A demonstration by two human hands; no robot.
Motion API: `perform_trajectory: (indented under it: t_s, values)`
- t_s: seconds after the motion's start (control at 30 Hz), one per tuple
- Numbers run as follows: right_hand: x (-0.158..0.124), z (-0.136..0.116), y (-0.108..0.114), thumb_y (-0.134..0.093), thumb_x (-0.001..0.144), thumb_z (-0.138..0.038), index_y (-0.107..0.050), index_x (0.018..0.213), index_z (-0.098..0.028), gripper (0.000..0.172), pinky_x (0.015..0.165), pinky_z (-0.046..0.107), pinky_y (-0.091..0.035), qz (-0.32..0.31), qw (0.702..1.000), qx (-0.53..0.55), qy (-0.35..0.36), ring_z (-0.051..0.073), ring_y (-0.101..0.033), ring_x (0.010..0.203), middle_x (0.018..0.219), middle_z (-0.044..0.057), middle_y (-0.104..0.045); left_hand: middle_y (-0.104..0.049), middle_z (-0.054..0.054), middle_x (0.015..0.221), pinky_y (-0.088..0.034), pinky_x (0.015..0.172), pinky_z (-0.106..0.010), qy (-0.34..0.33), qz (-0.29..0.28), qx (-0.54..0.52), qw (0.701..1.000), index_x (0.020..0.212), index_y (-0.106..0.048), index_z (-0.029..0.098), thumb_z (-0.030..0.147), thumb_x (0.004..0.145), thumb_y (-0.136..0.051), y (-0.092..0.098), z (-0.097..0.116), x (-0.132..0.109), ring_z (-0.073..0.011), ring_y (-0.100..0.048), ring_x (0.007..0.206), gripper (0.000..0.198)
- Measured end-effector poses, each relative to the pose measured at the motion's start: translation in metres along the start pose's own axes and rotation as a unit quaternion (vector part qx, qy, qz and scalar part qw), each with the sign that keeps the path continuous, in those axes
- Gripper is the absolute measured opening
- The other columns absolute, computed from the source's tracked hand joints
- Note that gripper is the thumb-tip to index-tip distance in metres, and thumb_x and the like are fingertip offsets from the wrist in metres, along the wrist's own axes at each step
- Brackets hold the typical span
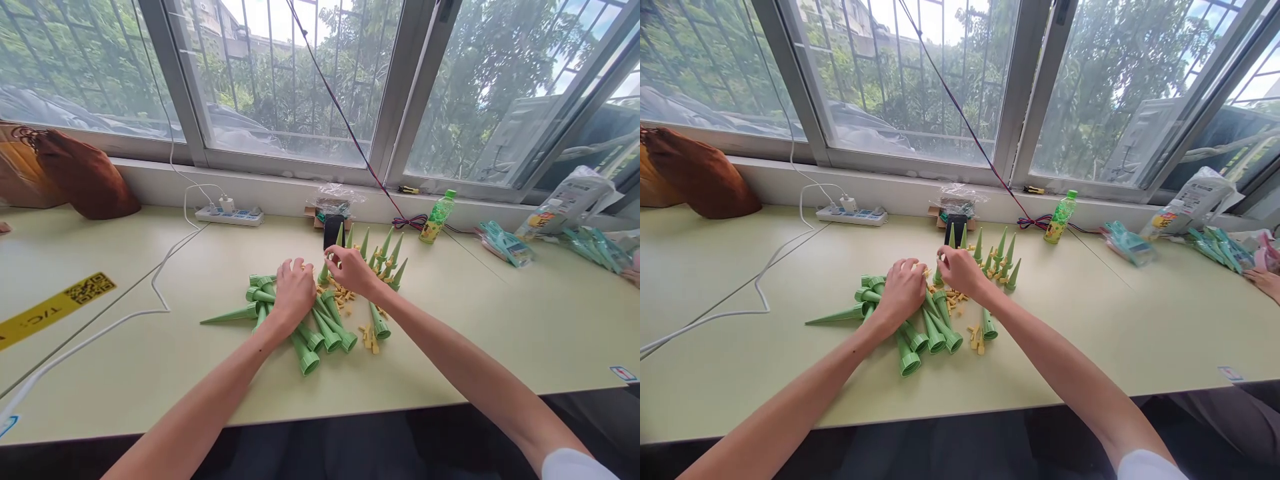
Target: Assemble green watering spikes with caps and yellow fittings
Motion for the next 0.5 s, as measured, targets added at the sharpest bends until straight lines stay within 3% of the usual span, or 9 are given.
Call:
perform_trajectory:
  t_s: [0.2,0.33,0.5]
  values:
    - [-0.009,-0.002,0.004,-0.048,0.093,-0.02,-0.051,0.125,-0.016,0.032,0.057,0.022,-0.041,0.031,0.999,0.008,0.041,0.01,-0.05,0.05,0.068,-0.002,-0.061,-0.058,-0.017,0.127,-0.036,0.106,-0.05,-0.049,-0.058,0.009,0.997,0.116,-0.063,0.015,0.024,0.097,-0.032,-0.009,-0.009,0.004,-0.0354,-0.043,0.129,0.037]
    - [-0.025,-0.001,0.01,-0.047,0.094,-0.022,-0.06,0.11,-0.017,0.021,0.056,0.021,-0.039,0.057,0.994,-0.015,0.093,0.01,-0.048,0.051,0.061,-0.002,-0.058,-0.044,-0.016,0.147,-0.031,0.11,-0.053,-0.082,-0.107,-0.016,0.991,0.129,-0.054,0.014,0.026,0.098,-0.027,-0.013,-0.015,0.005,-0.0363,-0.03,0.141,0.043]
    - [-0.054,0.01,0.019,-0.047,0.093,-0.02,-0.065,0.095,-0.017,0.018,0.05,0.02,-0.037,0.126,0.984,-0.011,0.127,0.008,-0.041,0.045,0.055,-0.004,-0.054,-0.036,-0.013,0.154,-0.028,0.112,-0.055,-0.101,-0.164,-0.054,0.98,0.137,-0.047,0.018,0.037,0.1,-0.022,-0.024,-0.024,0.008,-0.0356,-0.022,0.146,0.049]
Point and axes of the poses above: each hand's wrist, its own x-axis towards the middle knuckle, its own y-axis out of the back of the hand, z = x × y, the point moved 4 cm from there along x, towards the middle knuckle
